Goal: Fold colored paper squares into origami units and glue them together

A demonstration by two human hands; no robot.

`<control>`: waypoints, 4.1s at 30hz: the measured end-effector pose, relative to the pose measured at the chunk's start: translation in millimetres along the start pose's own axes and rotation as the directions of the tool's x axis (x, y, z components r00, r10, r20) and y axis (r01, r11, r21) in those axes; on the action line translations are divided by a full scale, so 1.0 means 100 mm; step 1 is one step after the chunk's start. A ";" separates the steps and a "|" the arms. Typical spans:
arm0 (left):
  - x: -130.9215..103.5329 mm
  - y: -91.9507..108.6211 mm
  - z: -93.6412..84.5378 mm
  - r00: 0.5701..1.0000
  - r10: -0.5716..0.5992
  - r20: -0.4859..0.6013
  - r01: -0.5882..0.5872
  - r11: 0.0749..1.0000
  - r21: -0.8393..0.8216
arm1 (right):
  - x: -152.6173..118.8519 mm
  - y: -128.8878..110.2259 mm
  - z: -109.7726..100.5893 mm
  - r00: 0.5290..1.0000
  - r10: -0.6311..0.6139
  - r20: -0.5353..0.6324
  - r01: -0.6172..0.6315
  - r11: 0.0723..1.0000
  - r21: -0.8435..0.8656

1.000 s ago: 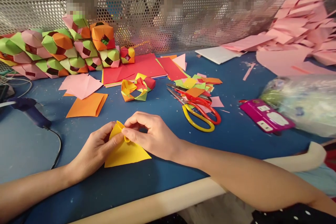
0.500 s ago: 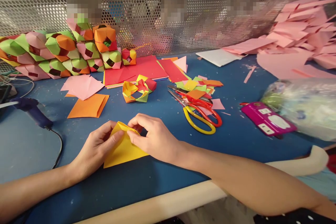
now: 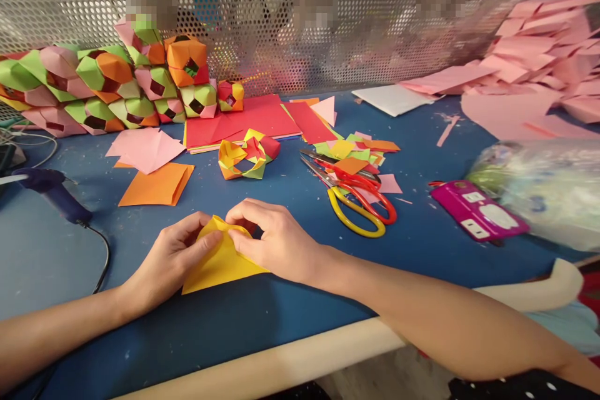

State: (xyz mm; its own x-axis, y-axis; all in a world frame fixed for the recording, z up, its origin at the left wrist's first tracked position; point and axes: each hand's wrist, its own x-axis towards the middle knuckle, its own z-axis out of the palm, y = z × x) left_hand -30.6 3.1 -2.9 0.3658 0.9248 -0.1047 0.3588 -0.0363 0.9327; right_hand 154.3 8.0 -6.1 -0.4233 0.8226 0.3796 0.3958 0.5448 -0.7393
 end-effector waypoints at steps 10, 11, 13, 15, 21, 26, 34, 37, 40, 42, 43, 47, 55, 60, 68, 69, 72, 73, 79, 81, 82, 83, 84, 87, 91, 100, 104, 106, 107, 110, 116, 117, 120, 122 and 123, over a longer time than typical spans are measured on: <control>0.00 -0.03 -0.01 1.000 -0.003 0.011 0.003 1.000 0.024 | 0.01 0.02 0.00 0.999 -0.003 0.043 0.001 0.999 0.049; 0.00 -0.02 0.00 1.000 0.006 0.004 -0.006 0.998 0.059 | 0.01 0.02 0.00 0.999 -0.001 0.038 -0.001 0.999 0.045; -0.01 -0.01 0.00 1.000 0.021 0.003 -0.021 0.994 0.104 | 0.00 0.02 0.02 1.000 -0.011 0.019 0.010 1.000 0.027; -0.02 0.00 0.01 1.000 0.026 0.013 -0.027 0.993 0.116 | -0.01 0.03 0.03 0.999 -0.039 -0.012 0.039 0.999 0.004; 0.00 -0.02 -0.01 0.999 -0.028 0.025 0.026 0.997 0.077 | -0.01 0.05 0.00 0.990 -0.136 0.029 0.136 0.991 0.005; 0.02 -0.02 -0.05 0.998 -0.047 0.046 0.046 0.999 0.028 | 0.01 0.11 -0.04 0.963 -0.265 0.048 0.264 0.964 0.021; 0.03 0.03 -0.10 0.997 -0.026 0.072 0.027 1.000 -0.006 | 0.03 0.14 -0.07 0.944 -0.318 0.090 0.318 0.948 0.009; 0.04 0.02 -0.10 0.998 -0.013 0.066 0.013 1.000 0.004 | 0.04 0.14 -0.10 0.942 -0.316 0.116 0.316 0.949 0.016; 0.05 0.00 -0.10 0.997 -0.018 0.074 0.019 1.000 -0.009 | 0.04 0.15 -0.10 0.943 -0.312 0.111 0.312 0.950 0.018; 0.05 -0.02 -0.10 0.996 -0.024 0.084 0.026 0.999 -0.026 | 0.05 0.16 -0.09 0.945 -0.311 0.101 0.311 0.950 0.017; 0.06 -0.03 -0.10 0.996 -0.021 0.087 0.024 0.999 -0.031 | 0.05 0.17 -0.08 0.946 -0.310 0.096 0.310 0.951 0.015; 0.06 -0.05 -0.10 0.997 -0.005 0.078 0.005 1.000 0.001 | 0.05 0.17 -0.06 0.952 -0.289 0.103 0.290 0.957 0.010; 0.05 -0.01 -0.12 0.992 -0.065 0.110 0.061 0.997 0.038 | 0.04 0.18 -0.08 0.944 -0.304 0.125 0.308 0.951 -0.013; 0.04 0.02 -0.12 0.993 -0.033 0.118 0.036 0.999 -0.024 | 0.04 0.17 -0.08 0.930 -0.345 0.127 0.353 0.934 -0.054; 0.05 -0.01 -0.07 0.998 0.002 0.059 -0.004 1.000 0.030 | 0.04 0.14 -0.05 0.964 -0.245 0.100 0.247 0.969 -0.009; 0.04 -0.02 -0.06 0.999 0.011 0.052 -0.013 0.999 0.043 | 0.04 0.13 -0.05 0.974 -0.211 0.085 0.213 0.977 -0.020; 0.04 -0.02 -0.05 0.999 0.028 0.029 -0.030 0.996 0.088 | 0.04 0.13 -0.03 0.992 -0.109 0.061 0.114 0.991 -0.070; 0.03 -0.02 -0.05 0.999 0.028 0.024 -0.030 0.995 0.099 | 0.04 0.13 -0.03 0.994 -0.087 0.059 0.092 0.992 -0.082; 0.02 -0.04 -0.04 0.999 0.046 0.010 -0.047 0.991 0.126 | 0.04 0.13 -0.03 0.996 -0.066 0.066 0.072 0.994 -0.082; 0.02 -0.04 -0.04 0.999 0.053 0.007 -0.053 0.990 0.132 | 0.04 0.13 -0.03 0.995 -0.071 0.065 0.075 0.994 -0.074; 0.02 -0.04 -0.03 0.999 0.053 0.006 -0.053 0.989 0.137 | 0.04 0.13 -0.03 0.995 -0.072 0.066 0.077 0.995 -0.069; 0.02 -0.03 -0.03 0.999 0.052 0.002 -0.051 0.988 0.144 | 0.04 0.13 -0.03 0.995 -0.072 0.067 0.076 0.995 -0.065; 0.02 -0.03 -0.03 0.999 0.049 -0.006 -0.047 0.988 0.150 | 0.04 0.13 -0.03 0.995 -0.068 0.069 0.073 0.995 -0.063; 0.02 -0.01 -0.04 0.999 0.043 -0.019 -0.039 0.985 0.166 | 0.03 0.13 -0.02 0.996 -0.056 0.069 0.060 0.997 -0.055; 0.02 0.00 -0.04 0.998 0.053 0.015 -0.055 0.986 0.154 | 0.03 0.13 -0.02 0.996 -0.061 0.069 0.064 0.997 -0.046; 0.02 -0.02 -0.04 0.998 0.060 0.005 -0.060 0.990 0.131 | 0.05 0.12 -0.04 0.997 -0.046 0.061 0.049 0.998 -0.038; 0.01 -0.03 -0.07 1.000 0.005 0.002 -0.006 0.991 0.137 | 0.05 0.14 -0.05 0.998 -0.049 0.046 0.051 0.998 -0.034; 0.01 -0.04 -0.08 1.000 0.016 0.015 -0.018 0.990 0.137 | 0.06 0.15 -0.05 0.998 -0.047 0.043 0.049 0.998 -0.032; 0.01 -0.04 -0.08 0.999 0.031 0.020 -0.033 0.990 0.140 | 0.06 0.16 -0.05 0.998 -0.046 0.042 0.047 0.998 -0.030; 0.00 -0.04 -0.09 0.998 0.059 0.025 -0.063 0.985 0.162 | 0.07 0.15 -0.05 0.999 -0.024 0.049 0.025 0.999 -0.026; 0.01 -0.02 -0.09 0.998 0.053 0.040 -0.059 0.984 0.165 | 0.07 0.13 -0.06 0.998 0.006 0.069 -0.005 1.000 -0.018; 0.02 -0.02 -0.09 0.998 0.050 0.046 -0.057 0.986 0.157 | 0.07 0.12 -0.06 0.998 0.003 0.069 -0.002 1.000 -0.015; 0.04 -0.03 -0.07 0.997 0.061 0.038 -0.066 0.986 0.153 | 0.06 0.11 -0.05 0.997 -0.011 0.070 0.011 1.000 -0.002; 0.05 -0.04 -0.06 0.997 0.074 0.021 -0.077 0.983 0.165 | 0.06 0.11 -0.03 0.998 -0.023 0.064 0.023 1.000 0.004; 0.05 -0.05 -0.06 0.997 0.078 0.017 -0.080 0.982 0.171 | 0.05 0.11 -0.02 0.998 -0.028 0.060 0.027 1.000 0.007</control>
State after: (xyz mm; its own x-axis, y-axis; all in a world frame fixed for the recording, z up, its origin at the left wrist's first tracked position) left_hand -35.6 10.2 -5.8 0.4073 0.9125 -0.0372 0.4698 -0.1745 0.8653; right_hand 158.4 19.0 -11.1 -0.4821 0.7960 0.3660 0.3787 0.5660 -0.7323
